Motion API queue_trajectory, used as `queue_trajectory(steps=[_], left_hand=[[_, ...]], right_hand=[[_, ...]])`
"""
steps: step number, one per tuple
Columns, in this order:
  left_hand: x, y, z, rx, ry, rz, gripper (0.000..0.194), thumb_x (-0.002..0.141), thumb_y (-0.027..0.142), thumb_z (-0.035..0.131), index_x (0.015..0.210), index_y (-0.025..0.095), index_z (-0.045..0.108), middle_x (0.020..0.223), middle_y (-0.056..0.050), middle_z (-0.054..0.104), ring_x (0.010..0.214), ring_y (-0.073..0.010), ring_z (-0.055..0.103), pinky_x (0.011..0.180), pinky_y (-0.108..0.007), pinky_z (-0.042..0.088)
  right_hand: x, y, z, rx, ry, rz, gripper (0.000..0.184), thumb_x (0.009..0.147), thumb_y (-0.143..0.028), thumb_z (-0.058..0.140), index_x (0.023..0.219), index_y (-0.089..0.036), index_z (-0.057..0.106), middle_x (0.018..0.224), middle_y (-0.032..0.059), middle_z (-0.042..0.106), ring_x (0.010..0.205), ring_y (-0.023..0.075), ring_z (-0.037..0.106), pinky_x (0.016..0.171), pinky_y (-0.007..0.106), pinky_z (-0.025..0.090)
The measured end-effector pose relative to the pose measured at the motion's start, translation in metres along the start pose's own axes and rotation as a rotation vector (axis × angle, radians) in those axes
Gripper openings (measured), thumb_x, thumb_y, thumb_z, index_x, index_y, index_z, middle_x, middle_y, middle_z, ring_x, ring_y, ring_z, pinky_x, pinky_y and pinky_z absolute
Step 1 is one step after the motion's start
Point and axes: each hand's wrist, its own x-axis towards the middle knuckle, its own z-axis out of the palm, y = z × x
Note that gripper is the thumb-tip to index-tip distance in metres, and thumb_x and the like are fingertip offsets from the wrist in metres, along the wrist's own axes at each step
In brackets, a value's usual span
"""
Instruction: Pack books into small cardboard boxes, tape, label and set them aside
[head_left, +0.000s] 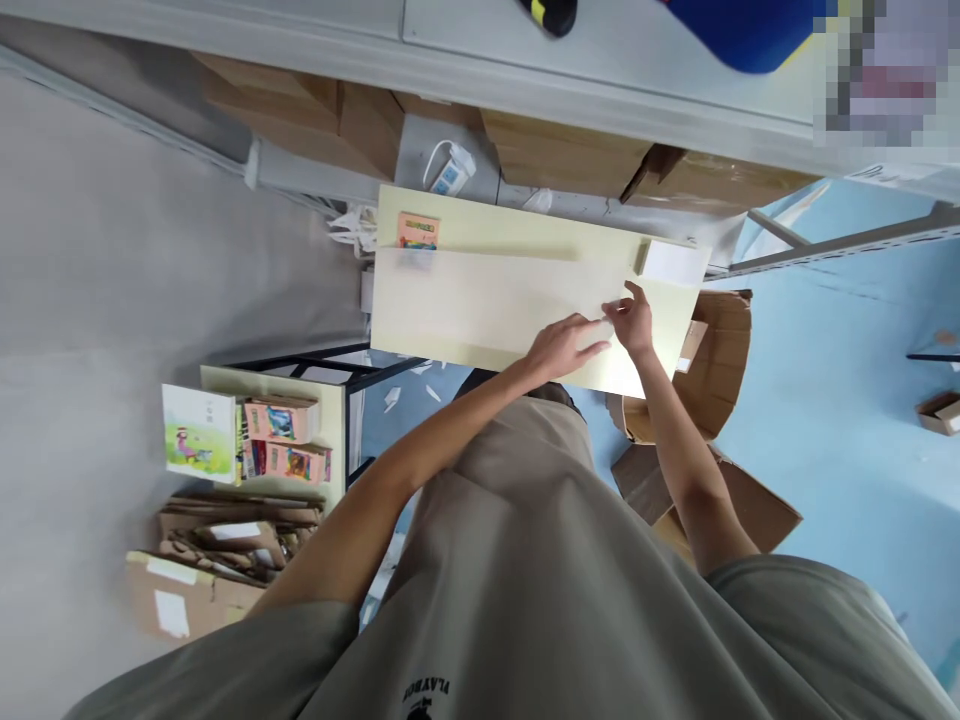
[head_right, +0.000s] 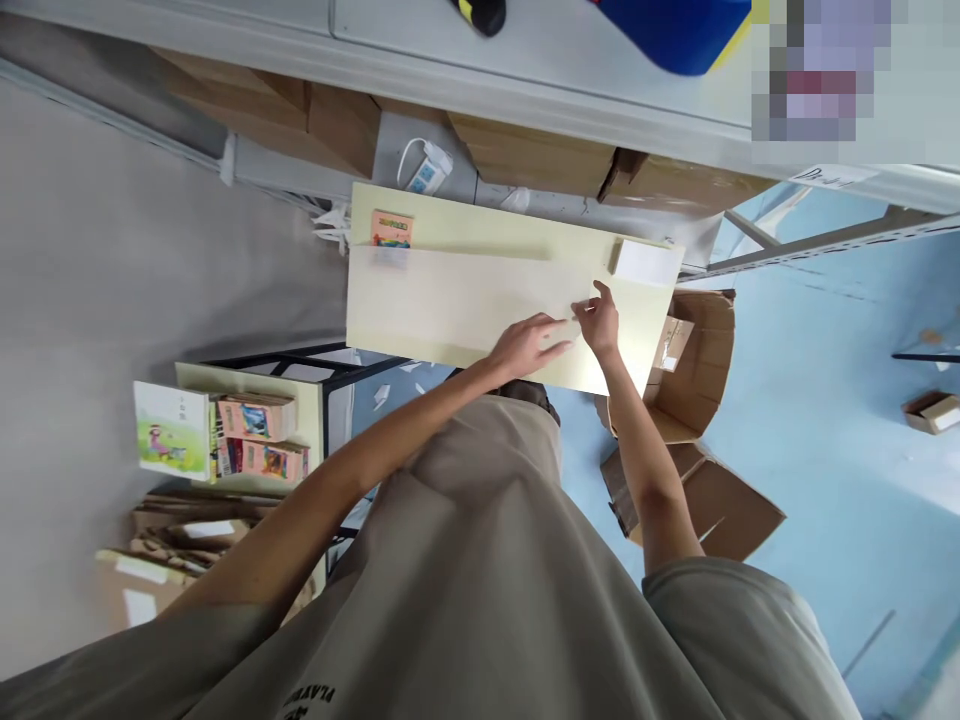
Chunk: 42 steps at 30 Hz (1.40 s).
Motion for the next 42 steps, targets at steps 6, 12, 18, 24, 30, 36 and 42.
queue_trajectory(steps=[6, 12, 18, 24, 30, 36, 42], left_hand=[[-0.041, -0.136, -0.046, 0.178, 0.182, -0.435, 0.073, 0.111, 0.044, 0.077, 0.174, 0.012, 0.061, 0.189, -0.030, 0.045, 0.179, -0.0510, 0.038, 0.143, -0.067, 0.039], [-0.087, -0.206, -0.061, 0.286, -0.044, -0.488, 0.098, 0.102, 0.045, 0.087, 0.184, 0.011, 0.046, 0.199, -0.033, 0.018, 0.186, -0.0548, 0.019, 0.142, -0.073, 0.035], [-0.094, -0.208, -0.053, 0.244, 0.004, -0.425, 0.103, 0.099, 0.058, 0.090, 0.184, 0.017, 0.047, 0.200, -0.030, 0.020, 0.185, -0.0560, 0.020, 0.139, -0.078, 0.039], [-0.094, -0.222, -0.064, 0.130, 0.041, -0.409, 0.067, 0.104, 0.033, 0.081, 0.166, 0.013, 0.066, 0.197, -0.027, 0.032, 0.182, -0.0491, 0.032, 0.144, -0.071, 0.037], [-0.098, -0.264, -0.092, -0.174, 0.156, -0.375, 0.048, 0.111, 0.022, 0.057, 0.155, 0.014, 0.072, 0.176, -0.022, 0.064, 0.163, -0.0311, 0.064, 0.138, -0.051, 0.055], [-0.095, -0.297, -0.134, -0.255, 0.212, -0.362, 0.044, 0.109, 0.025, 0.062, 0.151, 0.015, 0.068, 0.159, -0.023, 0.074, 0.127, -0.0316, 0.084, 0.123, -0.049, 0.065], [-0.059, -0.317, -0.195, -0.226, 0.482, -0.452, 0.043, 0.112, 0.052, 0.075, 0.146, 0.027, 0.065, 0.155, -0.017, 0.071, 0.156, -0.0385, 0.068, 0.131, -0.053, 0.057]], right_hand=[[0.001, 0.022, 0.029, -0.266, 0.035, 0.204, 0.074, 0.104, -0.027, 0.063, 0.175, -0.012, 0.049, 0.130, 0.0219, 0.085, 0.114, 0.0353, 0.081, 0.108, 0.054, 0.065], [-0.031, 0.014, 0.062, -0.501, 0.133, 0.017, 0.068, 0.108, -0.027, 0.060, 0.175, -0.017, 0.056, 0.166, 0.0280, 0.062, 0.152, 0.0402, 0.062, 0.126, 0.057, 0.059], [-0.054, 0.007, 0.083, -0.484, -0.127, -0.001, 0.060, 0.109, -0.033, 0.067, 0.168, -0.021, 0.066, 0.160, 0.0244, 0.063, 0.150, 0.0383, 0.061, 0.113, 0.051, 0.069], [-0.052, -0.017, 0.089, -0.464, -0.052, 0.088, 0.049, 0.105, -0.028, 0.075, 0.153, -0.016, 0.075, 0.158, 0.0260, 0.068, 0.136, 0.0382, 0.073, 0.113, 0.053, 0.068], [-0.043, -0.104, 0.188, -0.302, -0.185, -0.021, 0.026, 0.115, -0.028, 0.066, 0.129, -0.016, 0.084, 0.134, 0.0187, 0.084, 0.108, 0.0279, 0.082, 0.102, 0.039, 0.066], [-0.016, -0.191, 0.314, -0.265, -0.283, 0.014, 0.022, 0.117, -0.026, 0.062, 0.118, -0.024, 0.084, 0.132, 0.0121, 0.089, 0.119, 0.0297, 0.083, 0.110, 0.039, 0.060], [-0.001, -0.208, 0.355, -0.251, -0.194, 0.250, 0.023, 0.115, -0.043, 0.073, 0.103, -0.026, 0.083, 0.109, 0.0136, 0.091, 0.111, 0.0342, 0.087, 0.106, 0.045, 0.065]])
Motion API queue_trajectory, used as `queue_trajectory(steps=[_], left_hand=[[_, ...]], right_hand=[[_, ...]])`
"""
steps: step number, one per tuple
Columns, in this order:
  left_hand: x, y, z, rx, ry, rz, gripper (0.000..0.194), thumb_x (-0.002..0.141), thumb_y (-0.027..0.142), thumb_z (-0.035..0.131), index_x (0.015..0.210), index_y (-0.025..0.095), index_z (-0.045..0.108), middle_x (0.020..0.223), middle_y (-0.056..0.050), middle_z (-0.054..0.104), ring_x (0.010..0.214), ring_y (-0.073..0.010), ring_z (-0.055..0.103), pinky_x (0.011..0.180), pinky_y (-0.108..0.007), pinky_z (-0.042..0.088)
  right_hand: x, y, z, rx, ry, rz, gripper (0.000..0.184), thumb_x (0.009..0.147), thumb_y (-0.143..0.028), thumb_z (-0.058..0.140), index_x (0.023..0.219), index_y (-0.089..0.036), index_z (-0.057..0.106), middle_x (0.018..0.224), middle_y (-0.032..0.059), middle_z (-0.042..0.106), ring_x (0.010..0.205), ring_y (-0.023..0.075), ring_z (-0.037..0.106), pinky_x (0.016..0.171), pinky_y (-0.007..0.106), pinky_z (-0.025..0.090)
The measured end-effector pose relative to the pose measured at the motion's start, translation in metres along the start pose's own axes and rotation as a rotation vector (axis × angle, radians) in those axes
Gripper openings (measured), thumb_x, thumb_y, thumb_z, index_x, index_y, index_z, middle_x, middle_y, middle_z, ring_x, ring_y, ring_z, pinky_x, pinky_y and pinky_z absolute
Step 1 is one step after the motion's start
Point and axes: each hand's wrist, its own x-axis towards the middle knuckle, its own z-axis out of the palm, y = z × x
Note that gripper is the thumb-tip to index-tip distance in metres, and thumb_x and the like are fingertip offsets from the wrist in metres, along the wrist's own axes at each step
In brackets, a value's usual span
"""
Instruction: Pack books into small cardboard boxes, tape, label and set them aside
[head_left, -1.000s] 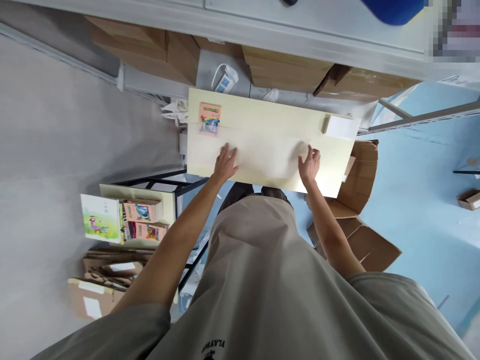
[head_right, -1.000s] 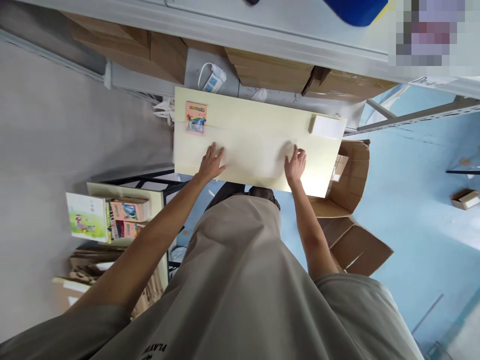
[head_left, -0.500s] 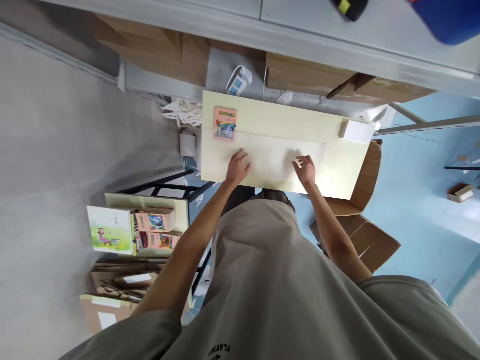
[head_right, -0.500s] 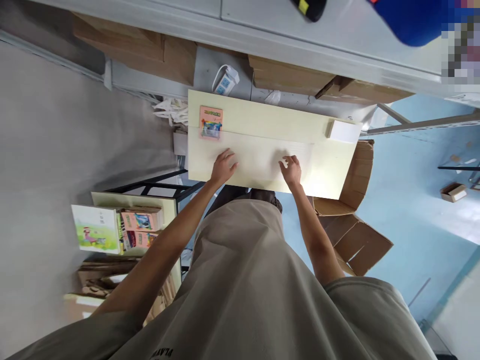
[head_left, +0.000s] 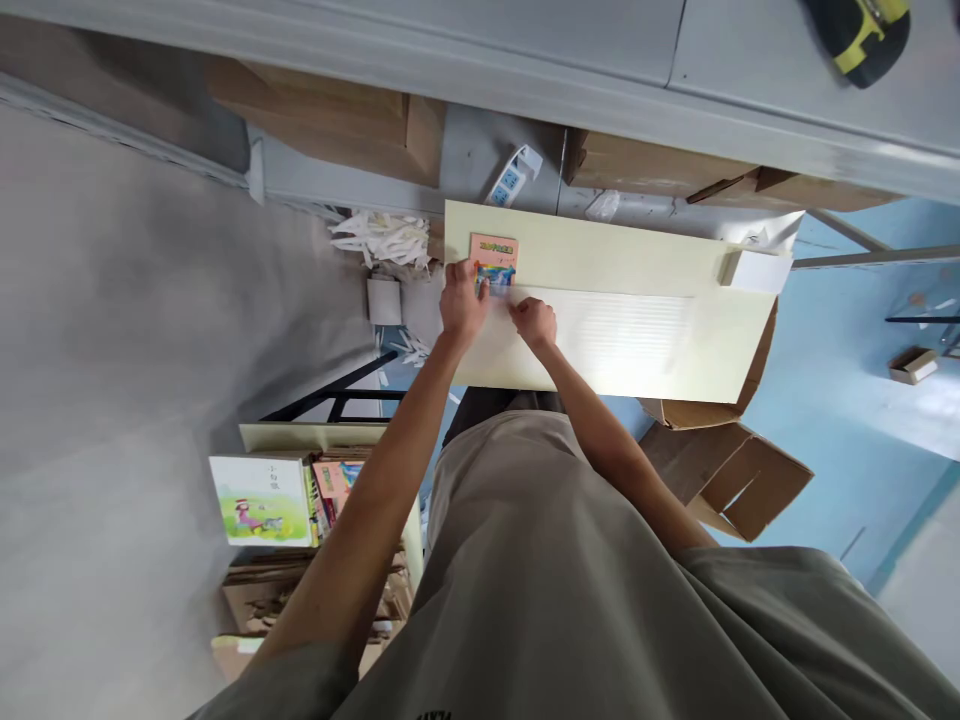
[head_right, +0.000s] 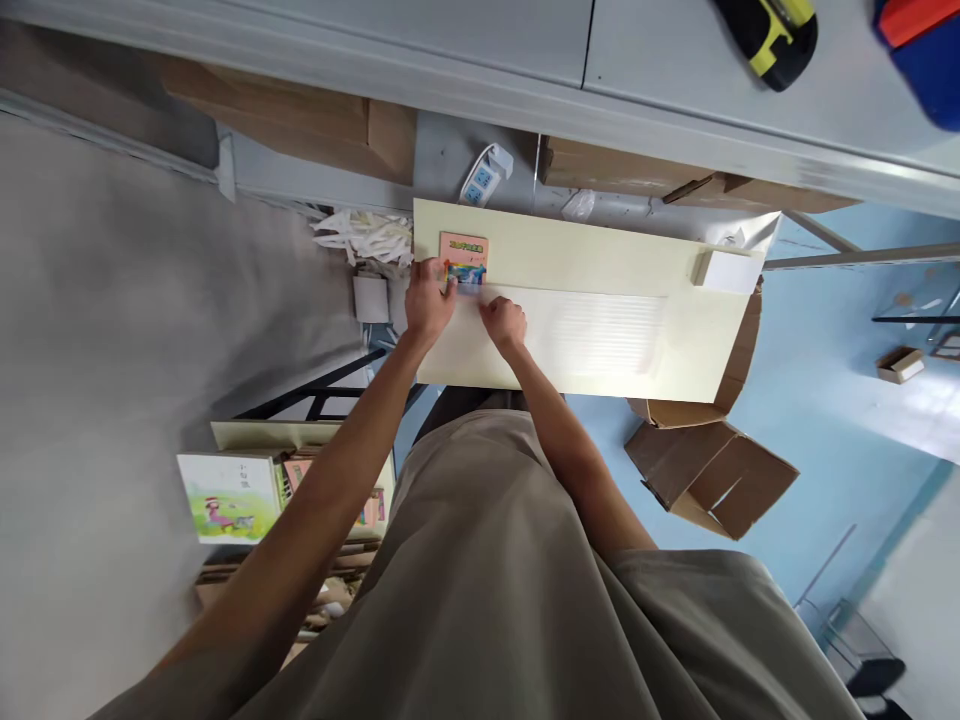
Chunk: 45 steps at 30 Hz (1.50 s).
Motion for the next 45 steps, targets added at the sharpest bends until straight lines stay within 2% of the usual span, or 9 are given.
queue_trajectory(steps=[3, 7, 15, 20, 23, 26, 29, 35, 45], left_hand=[[0.028, 0.005, 0.004, -0.015, 0.002, -0.040, 0.058, 0.106, 0.064, 0.082, 0.141, 0.022, 0.063, 0.153, -0.021, 0.070, 0.156, -0.0429, 0.068, 0.132, -0.054, 0.057], [0.056, -0.004, 0.023, 0.194, -0.017, -0.194, 0.073, 0.091, 0.047, 0.098, 0.144, 0.013, 0.062, 0.159, -0.035, 0.067, 0.159, -0.0599, 0.062, 0.128, -0.066, 0.057], [0.097, -0.030, 0.027, 0.057, -0.038, -0.142, 0.016, 0.093, 0.028, 0.087, 0.102, 0.020, 0.077, 0.109, -0.012, 0.081, 0.123, -0.0351, 0.080, 0.122, -0.051, 0.059], [0.074, 0.003, 0.012, -0.062, 0.192, 0.169, 0.027, 0.098, 0.045, 0.093, 0.101, 0.024, 0.077, 0.111, -0.006, 0.074, 0.130, -0.0333, 0.076, 0.126, -0.053, 0.057], [0.031, 0.029, 0.018, -0.153, 0.193, 0.207, 0.038, 0.099, 0.058, 0.093, 0.104, 0.024, 0.078, 0.109, -0.006, 0.077, 0.122, -0.0306, 0.078, 0.117, -0.048, 0.062], [-0.025, 0.046, 0.058, -0.376, 0.050, 0.091, 0.053, 0.096, 0.073, 0.089, 0.104, 0.022, 0.080, 0.104, -0.008, 0.082, 0.103, -0.0256, 0.081, 0.100, -0.041, 0.067], [-0.078, 0.053, 0.127, -0.576, -0.168, -0.147, 0.066, 0.085, 0.083, 0.093, 0.101, 0.020, 0.081, 0.101, -0.010, 0.086, 0.100, -0.0266, 0.083, 0.091, -0.039, 0.069], [-0.129, 0.057, 0.242, -0.620, -0.153, -0.294, 0.071, 0.069, 0.080, 0.105, 0.096, 0.019, 0.082, 0.103, -0.012, 0.089, 0.106, -0.0321, 0.087, 0.092, -0.040, 0.071], [-0.113, 0.049, 0.268, -0.367, -0.017, -0.213, 0.041, 0.087, 0.059, 0.097, 0.098, 0.023, 0.083, 0.099, -0.009, 0.090, 0.102, -0.0295, 0.087, 0.097, -0.040, 0.070]], right_hand=[[0.000, 0.003, 0.004, 0.041, 0.001, 0.067, 0.026, 0.113, -0.048, 0.073, 0.101, -0.027, 0.082, 0.103, 0.0120, 0.091, 0.102, 0.0317, 0.087, 0.102, 0.045, 0.067], [-0.002, 0.006, 0.005, 0.027, 0.016, 0.140, 0.034, 0.112, -0.054, 0.073, 0.092, -0.028, 0.078, 0.099, 0.0094, 0.091, 0.101, 0.0301, 0.086, 0.100, 0.042, 0.067], [0.002, 0.015, 0.011, 0.063, 0.016, 0.078, 0.035, 0.117, -0.046, 0.068, 0.086, -0.029, 0.070, 0.093, 0.0074, 0.088, 0.109, 0.0311, 0.084, 0.104, 0.043, 0.066], [0.016, 0.029, 0.008, 0.200, -0.143, -0.028, 0.027, 0.118, -0.033, 0.062, 0.094, -0.027, 0.073, 0.097, 0.0072, 0.089, 0.109, 0.0267, 0.085, 0.109, 0.044, 0.067], [0.014, 0.062, -0.012, 0.450, -0.211, -0.102, 0.027, 0.121, -0.049, 0.062, 0.116, -0.027, 0.077, 0.117, 0.0075, 0.091, 0.112, 0.0221, 0.086, 0.109, 0.040, 0.068], [-0.001, 0.125, -0.053, 0.641, -0.138, -0.149, 0.061, 0.119, -0.081, 0.050, 0.135, -0.028, 0.075, 0.136, 0.0123, 0.088, 0.124, 0.0257, 0.085, 0.107, 0.042, 0.069], [-0.025, 0.203, -0.098, 0.768, -0.069, -0.163, 0.083, 0.111, -0.098, 0.039, 0.131, -0.027, 0.076, 0.128, 0.0139, 0.087, 0.121, 0.0301, 0.085, 0.102, 0.045, 0.071], [-0.039, 0.300, -0.139, 0.746, 0.058, -0.201, 0.070, 0.086, -0.095, 0.080, 0.106, -0.028, 0.074, 0.097, 0.0060, 0.082, 0.086, 0.0242, 0.079, 0.086, 0.042, 0.070], [-0.033, 0.319, -0.168, 0.353, 0.183, -0.217, 0.027, 0.111, -0.050, 0.065, 0.111, -0.025, 0.075, 0.113, 0.0132, 0.087, 0.096, 0.0276, 0.083, 0.099, 0.045, 0.067]])
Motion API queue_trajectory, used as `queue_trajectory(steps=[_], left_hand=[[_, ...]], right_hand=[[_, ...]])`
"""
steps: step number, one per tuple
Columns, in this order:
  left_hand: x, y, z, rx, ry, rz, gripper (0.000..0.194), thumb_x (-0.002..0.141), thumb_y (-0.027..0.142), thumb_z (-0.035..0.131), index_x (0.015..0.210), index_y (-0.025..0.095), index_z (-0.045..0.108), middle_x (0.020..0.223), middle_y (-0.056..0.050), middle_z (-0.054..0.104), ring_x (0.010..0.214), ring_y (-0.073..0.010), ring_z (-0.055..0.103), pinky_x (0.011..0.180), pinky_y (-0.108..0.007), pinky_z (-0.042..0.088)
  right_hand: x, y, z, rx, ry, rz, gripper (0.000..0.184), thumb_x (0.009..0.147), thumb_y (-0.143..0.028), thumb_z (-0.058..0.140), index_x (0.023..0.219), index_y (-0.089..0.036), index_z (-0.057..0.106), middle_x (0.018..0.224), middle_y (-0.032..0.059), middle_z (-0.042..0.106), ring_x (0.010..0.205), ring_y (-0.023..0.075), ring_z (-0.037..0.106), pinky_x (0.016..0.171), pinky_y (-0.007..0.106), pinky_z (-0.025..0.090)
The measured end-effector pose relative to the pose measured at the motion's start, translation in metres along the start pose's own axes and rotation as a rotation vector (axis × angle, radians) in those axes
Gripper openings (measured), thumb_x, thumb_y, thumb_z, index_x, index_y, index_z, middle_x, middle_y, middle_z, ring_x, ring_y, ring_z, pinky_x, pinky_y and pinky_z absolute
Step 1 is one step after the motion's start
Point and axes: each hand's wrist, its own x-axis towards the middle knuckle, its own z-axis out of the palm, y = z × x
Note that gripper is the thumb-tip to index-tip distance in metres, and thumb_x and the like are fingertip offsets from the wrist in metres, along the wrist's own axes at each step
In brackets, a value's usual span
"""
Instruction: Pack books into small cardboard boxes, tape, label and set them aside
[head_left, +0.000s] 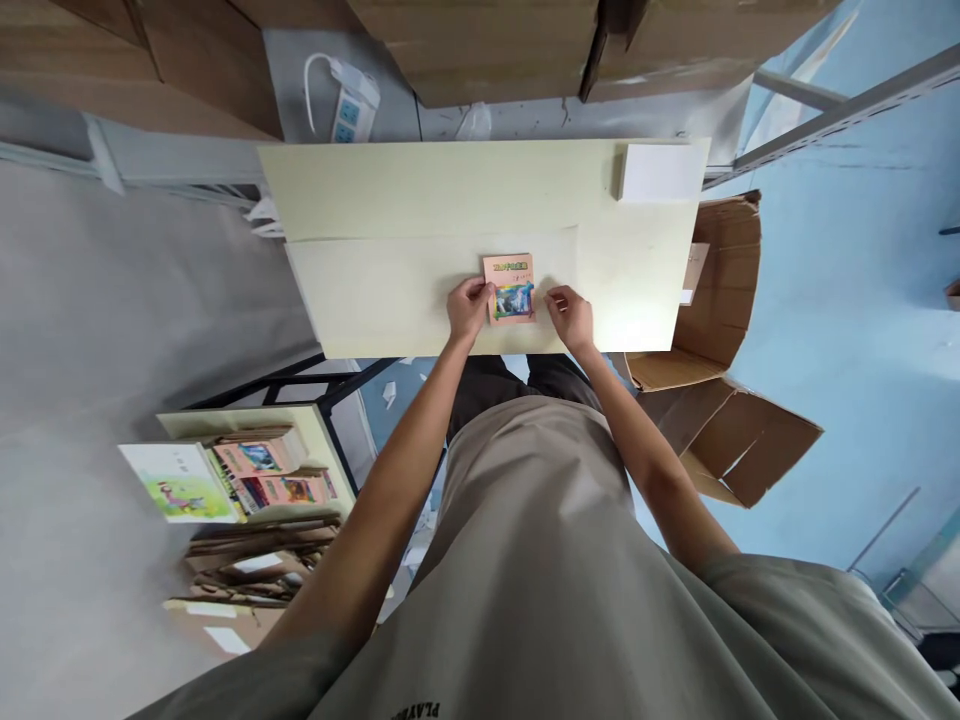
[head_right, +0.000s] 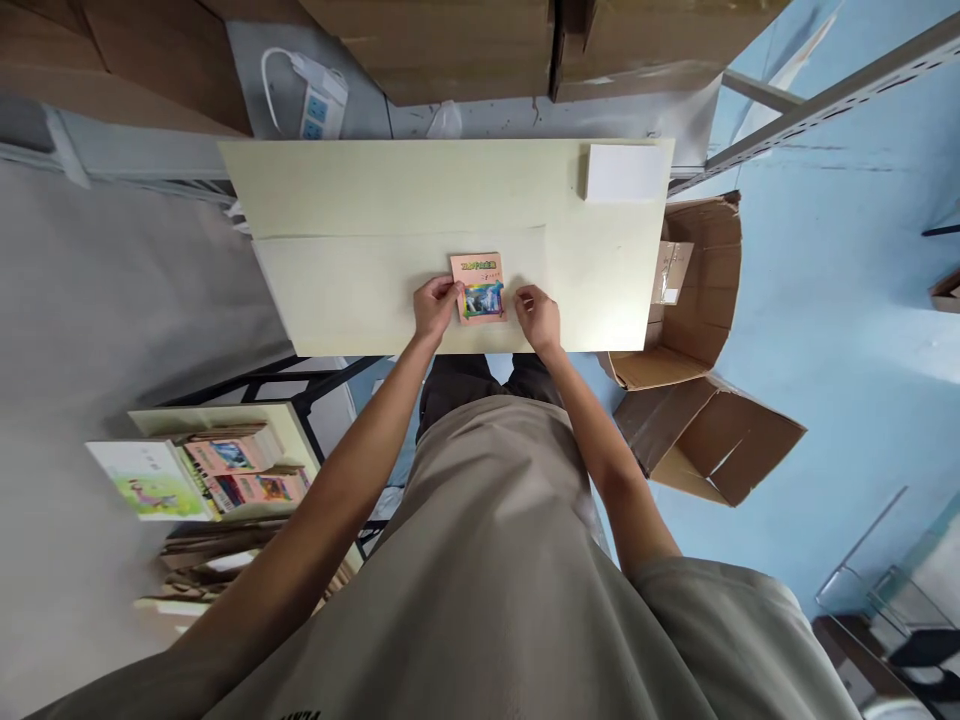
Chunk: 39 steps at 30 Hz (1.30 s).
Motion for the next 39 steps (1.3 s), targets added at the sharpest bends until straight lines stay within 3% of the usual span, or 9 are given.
queue_trajectory(steps=[4, 7, 10, 16, 20, 24, 28, 33, 39], left_hand=[[0.002, -0.004, 0.004, 0.039, 0.041, 0.007, 0.033, 0.091, 0.051, 0.093, 0.102, 0.021, 0.085, 0.100, -0.010, 0.090, 0.101, -0.0294, 0.087, 0.098, -0.041, 0.069], [0.003, -0.006, 0.006, 0.058, 0.064, 0.006, 0.024, 0.092, 0.042, 0.090, 0.103, 0.020, 0.087, 0.102, -0.010, 0.090, 0.102, -0.0288, 0.087, 0.098, -0.040, 0.068], [0.003, -0.006, 0.007, 0.061, 0.059, -0.007, 0.018, 0.092, 0.035, 0.088, 0.101, 0.020, 0.086, 0.101, -0.009, 0.089, 0.100, -0.0280, 0.086, 0.097, -0.039, 0.068], [-0.004, 0.004, 0.006, 0.042, 0.072, 0.026, 0.023, 0.101, 0.043, 0.087, 0.101, 0.024, 0.074, 0.093, -0.004, 0.081, 0.094, -0.0227, 0.082, 0.093, -0.035, 0.066], [-0.011, 0.014, -0.001, 0.106, -0.057, 0.055, 0.046, 0.112, 0.062, 0.074, 0.086, 0.024, 0.071, 0.084, -0.005, 0.076, 0.094, -0.0247, 0.079, 0.088, -0.034, 0.064], [-0.015, 0.020, 0.001, 0.291, -0.012, 0.076, 0.024, 0.101, 0.043, 0.086, 0.090, 0.022, 0.078, 0.100, -0.009, 0.082, 0.098, -0.0271, 0.080, 0.100, -0.039, 0.065], [-0.021, 0.018, 0.007, 0.370, 0.085, 0.071, 0.006, 0.103, 0.026, 0.078, 0.099, 0.022, 0.081, 0.116, -0.012, 0.080, 0.102, -0.0265, 0.080, 0.111, -0.042, 0.064], [-0.024, 0.012, 0.008, 0.343, 0.110, 0.072, 0.008, 0.103, 0.024, 0.075, 0.098, 0.023, 0.081, 0.107, -0.009, 0.081, 0.096, -0.0263, 0.079, 0.107, -0.042, 0.063], [-0.003, 0.008, -0.001, 0.293, 0.018, 0.082, 0.011, 0.100, 0.021, 0.081, 0.090, 0.023, 0.075, 0.096, -0.009, 0.080, 0.096, -0.0312, 0.078, 0.109, -0.048, 0.062]], right_hand=[[-0.009, 0.014, -0.033, -0.178, 0.234, 0.077, 0.037, 0.113, -0.054, 0.065, 0.130, -0.022, 0.071, 0.131, 0.0202, 0.084, 0.102, 0.0297, 0.081, 0.099, 0.047, 0.067], [-0.012, 0.016, -0.045, -0.224, 0.136, 0.147, 0.036, 0.113, -0.058, 0.068, 0.120, -0.023, 0.071, 0.116, 0.0174, 0.086, 0.101, 0.0317, 0.081, 0.098, 0.048, 0.067], [-0.021, 0.002, -0.043, -0.269, 0.053, 0.064, 0.033, 0.118, -0.053, 0.059, 0.108, -0.024, 0.072, 0.111, 0.0147, 0.086, 0.099, 0.0298, 0.082, 0.093, 0.045, 0.066], [-0.032, -0.049, 0.002, -0.348, -0.019, -0.238, 0.028, 0.120, -0.042, 0.057, 0.111, -0.025, 0.077, 0.143, 0.0161, 0.079, 0.115, 0.0287, 0.080, 0.091, 0.041, 0.069], [-0.017, -0.068, 0.052, -0.445, -0.180, -0.213, 0.024, 0.120, -0.029, 0.057, 0.118, -0.021, 0.079, 0.155, 0.0187, 0.073, 0.127, 0.0326, 0.078, 0.099, 0.046, 0.071], [-0.009, -0.071, 0.077, -0.479, -0.259, -0.180, 0.031, 0.120, -0.028, 0.053, 0.136, -0.020, 0.078, 0.162, 0.0211, 0.068, 0.135, 0.0365, 0.075, 0.100, 0.049, 0.071], [-0.005, -0.062, 0.056, -0.458, -0.239, -0.182, 0.032, 0.120, -0.036, 0.054, 0.138, -0.023, 0.078, 0.161, 0.0186, 0.070, 0.132, 0.0357, 0.077, 0.104, 0.051, 0.071], [0.029, -0.044, 0.016, -0.387, -0.080, -0.015, 0.032, 0.116, -0.034, 0.061, 0.142, -0.020, 0.074, 0.147, 0.0195, 0.079, 0.117, 0.0311, 0.083, 0.109, 0.051, 0.068], [0.068, -0.040, 0.021, -0.246, -0.141, 0.066, 0.019, 0.111, -0.039, 0.070, 0.110, -0.022, 0.079, 0.114, 0.0150, 0.088, 0.110, 0.0324, 0.083, 0.108, 0.052, 0.068]])
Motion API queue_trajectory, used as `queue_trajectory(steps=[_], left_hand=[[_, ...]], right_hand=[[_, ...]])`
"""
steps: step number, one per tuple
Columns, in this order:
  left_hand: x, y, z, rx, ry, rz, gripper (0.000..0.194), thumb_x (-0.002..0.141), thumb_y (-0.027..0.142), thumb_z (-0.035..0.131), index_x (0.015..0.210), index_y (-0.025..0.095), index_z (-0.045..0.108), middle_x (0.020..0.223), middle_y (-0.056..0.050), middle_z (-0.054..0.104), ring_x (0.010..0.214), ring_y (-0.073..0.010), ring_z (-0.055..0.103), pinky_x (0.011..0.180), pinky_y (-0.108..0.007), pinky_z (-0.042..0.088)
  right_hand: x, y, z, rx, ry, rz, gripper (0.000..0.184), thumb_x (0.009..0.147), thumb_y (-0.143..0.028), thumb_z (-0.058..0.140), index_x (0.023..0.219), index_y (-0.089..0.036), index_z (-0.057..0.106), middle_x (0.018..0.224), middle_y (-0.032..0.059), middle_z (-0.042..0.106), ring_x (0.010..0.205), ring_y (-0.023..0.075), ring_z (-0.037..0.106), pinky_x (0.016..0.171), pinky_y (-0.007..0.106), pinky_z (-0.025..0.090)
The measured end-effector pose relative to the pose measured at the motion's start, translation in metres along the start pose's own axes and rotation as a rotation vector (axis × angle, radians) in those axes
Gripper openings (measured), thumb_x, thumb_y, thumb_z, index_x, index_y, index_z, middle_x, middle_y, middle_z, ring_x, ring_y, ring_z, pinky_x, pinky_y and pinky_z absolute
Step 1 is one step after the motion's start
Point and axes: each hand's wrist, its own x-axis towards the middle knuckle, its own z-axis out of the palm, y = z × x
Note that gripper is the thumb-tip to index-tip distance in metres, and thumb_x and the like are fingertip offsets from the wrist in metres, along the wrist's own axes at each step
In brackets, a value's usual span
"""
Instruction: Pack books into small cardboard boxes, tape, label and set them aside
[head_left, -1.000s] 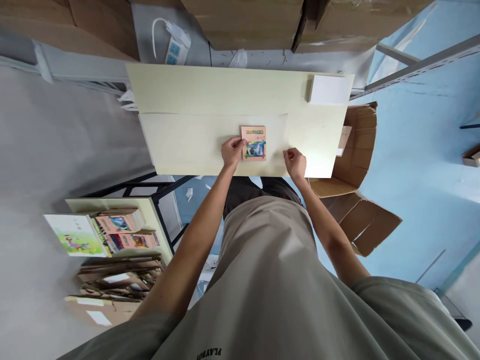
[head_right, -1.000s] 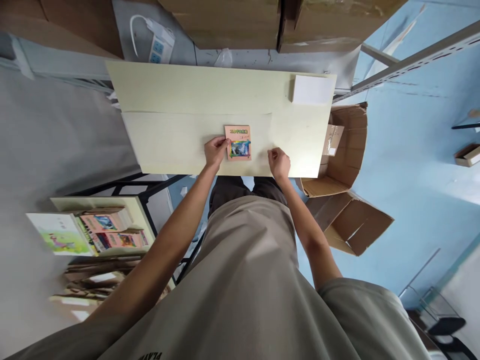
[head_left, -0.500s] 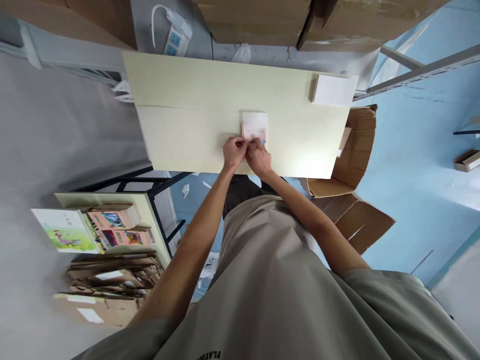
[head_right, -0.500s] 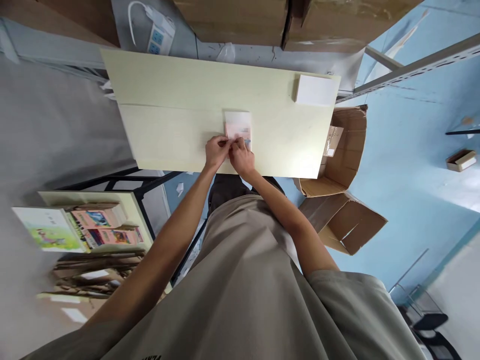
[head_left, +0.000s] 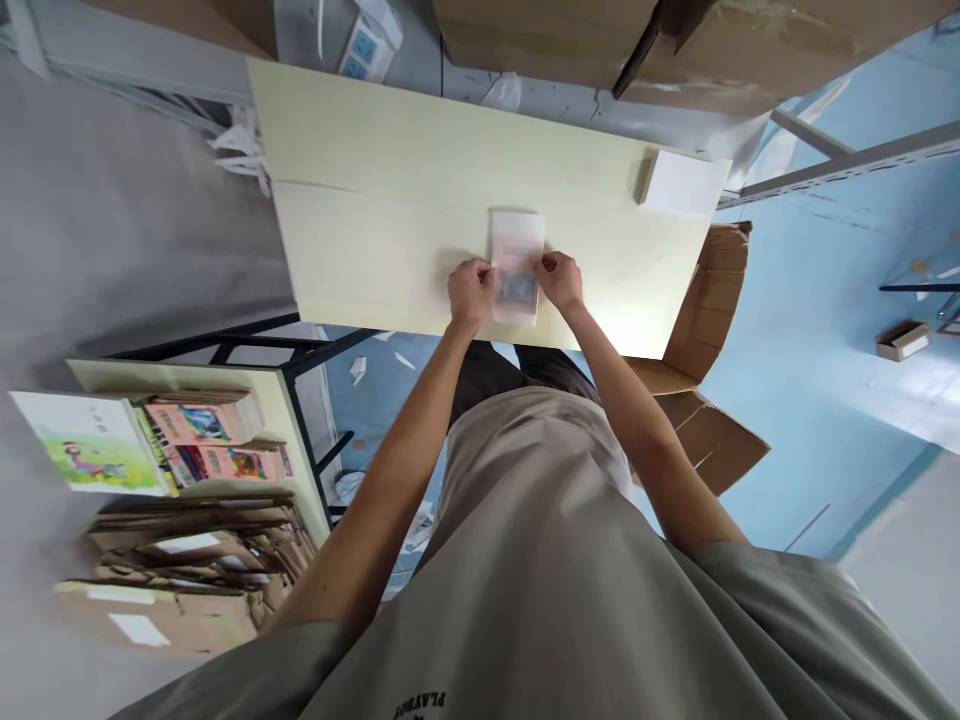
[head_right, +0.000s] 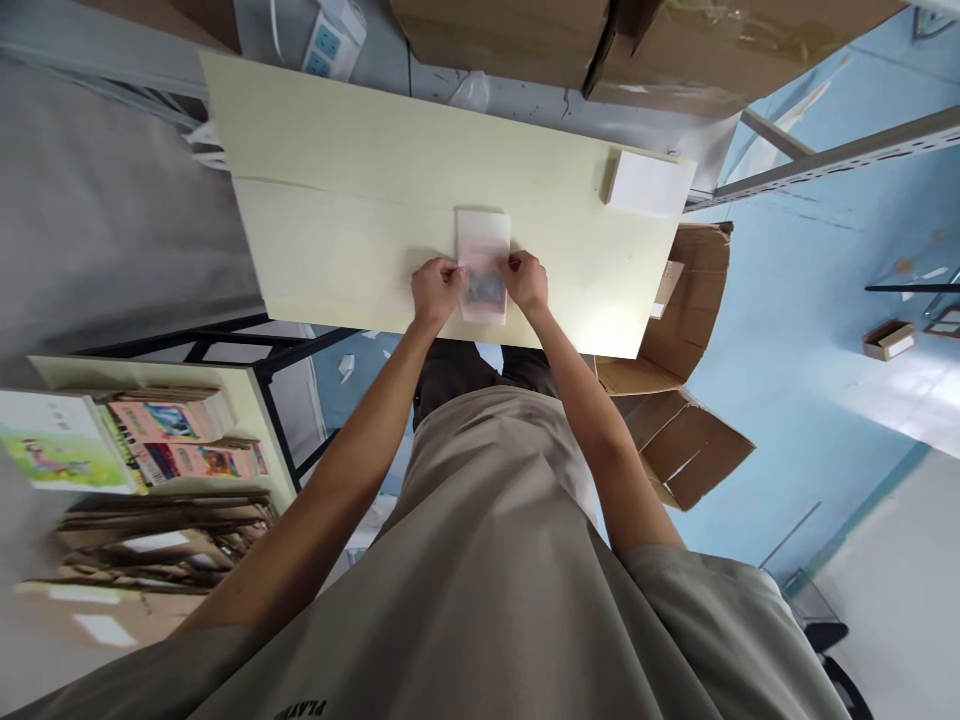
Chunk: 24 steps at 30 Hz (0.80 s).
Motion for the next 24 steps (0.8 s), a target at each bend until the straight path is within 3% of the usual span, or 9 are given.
queue_trajectory(steps=[2, 5, 9, 11, 13, 16, 19, 22, 24], left_hand=[[0.002, 0.000, -0.002, -0.024, 0.019, 0.006, 0.011, 0.099, 0.019, 0.083, 0.095, 0.023, 0.074, 0.100, -0.010, 0.080, 0.105, -0.0333, 0.079, 0.114, -0.050, 0.061], [-0.016, 0.009, -0.002, -0.043, 0.076, 0.088, 0.014, 0.105, 0.027, 0.084, 0.113, 0.023, 0.074, 0.125, -0.015, 0.079, 0.130, -0.0380, 0.076, 0.125, -0.053, 0.057], [-0.068, 0.032, 0.012, 0.090, -0.062, 0.235, 0.042, 0.103, 0.047, 0.091, 0.129, 0.020, 0.072, 0.154, -0.024, 0.070, 0.152, -0.0494, 0.065, 0.131, -0.059, 0.054], [-0.087, 0.039, 0.018, 0.182, -0.112, 0.236, 0.042, 0.103, 0.038, 0.091, 0.134, 0.017, 0.072, 0.155, -0.027, 0.070, 0.152, -0.0505, 0.065, 0.128, -0.058, 0.056], [-0.096, 0.039, 0.020, 0.229, -0.135, 0.202, 0.029, 0.107, 0.024, 0.079, 0.135, 0.016, 0.073, 0.149, -0.027, 0.075, 0.146, -0.0474, 0.071, 0.123, -0.055, 0.059], [-0.096, 0.029, 0.014, 0.179, -0.139, 0.186, 0.025, 0.111, 0.014, 0.064, 0.133, 0.018, 0.074, 0.135, -0.022, 0.082, 0.132, -0.0403, 0.080, 0.116, -0.050, 0.062], [-0.093, 0.018, 0.003, 0.077, -0.104, 0.236, 0.028, 0.112, 0.018, 0.063, 0.137, 0.021, 0.075, 0.133, -0.018, 0.086, 0.123, -0.0352, 0.083, 0.111, -0.045, 0.063], [-0.095, 0.012, -0.007, -0.030, -0.039, 0.232, 0.026, 0.115, 0.025, 0.063, 0.138, 0.022, 0.076, 0.129, -0.017, 0.087, 0.118, -0.0340, 0.084, 0.105, -0.042, 0.064], [-0.099, 0.009, -0.011, -0.119, 0.042, 0.162, 0.022, 0.118, 0.035, 0.065, 0.130, 0.022, 0.077, 0.120, -0.016, 0.087, 0.113, -0.0338, 0.085, 0.101, -0.041, 0.063]], right_hand=[[0.004, -0.002, 0.003, 0.022, -0.008, -0.004, 0.020, 0.108, -0.040, 0.072, 0.097, -0.023, 0.076, 0.100, 0.0119, 0.086, 0.101, 0.0305, 0.083, 0.104, 0.050, 0.069], [0.006, -0.005, 0.004, 0.070, 0.009, 0.011, 0.021, 0.102, -0.041, 0.077, 0.090, -0.024, 0.072, 0.083, 0.0068, 0.080, 0.090, 0.0281, 0.082, 0.096, 0.047, 0.071], [0.004, -0.009, 0.005, 0.150, -0.006, 0.049, 0.022, 0.101, -0.035, 0.077, 0.085, -0.024, 0.069, 0.072, 0.0025, 0.073, 0.076, 0.0254, 0.082, 0.082, 0.042, 0.071], [0.001, -0.013, 0.002, 0.149, -0.036, 0.073, 0.021, 0.104, -0.031, 0.076, 0.086, -0.022, 0.069, 0.076, 0.0045, 0.074, 0.076, 0.0257, 0.084, 0.080, 0.041, 0.072], [-0.003, -0.017, -0.005, 0.050, -0.042, 0.044, 0.017, 0.107, -0.031, 0.076, 0.096, -0.019, 0.073, 0.087, 0.0097, 0.079, 0.087, 0.0288, 0.087, 0.089, 0.047, 0.074], [-0.008, -0.028, -0.024, -0.192, -0.008, -0.246, 0.032, 0.108, -0.043, 0.082, 0.128, -0.018, 0.078, 0.127, 0.0196, 0.083, 0.131, 0.0397, 0.082, 0.116, 0.066, 0.067], [-0.003, -0.049, -0.042, -0.372, -0.179, -0.633, 0.060, 0.099, -0.051, 0.096, 0.149, -0.024, 0.076, 0.163, 0.0168, 0.071, 0.169, 0.0458, 0.056, 0.140, 0.079, 0.045], [0.020, -0.073, -0.047, -0.474, -0.413, -0.804, 0.050, 0.094, -0.041, 0.103, 0.137, -0.026, 0.083, 0.163, 0.0119, 0.072, 0.175, 0.0455, 0.048, 0.150, 0.080, 0.027], [0.042, -0.087, -0.044, -0.463, -0.453, -0.780, 0.030, 0.100, -0.037, 0.097, 0.123, -0.024, 0.084, 0.151, 0.0125, 0.077, 0.169, 0.0449, 0.055, 0.148, 0.080, 0.029]])
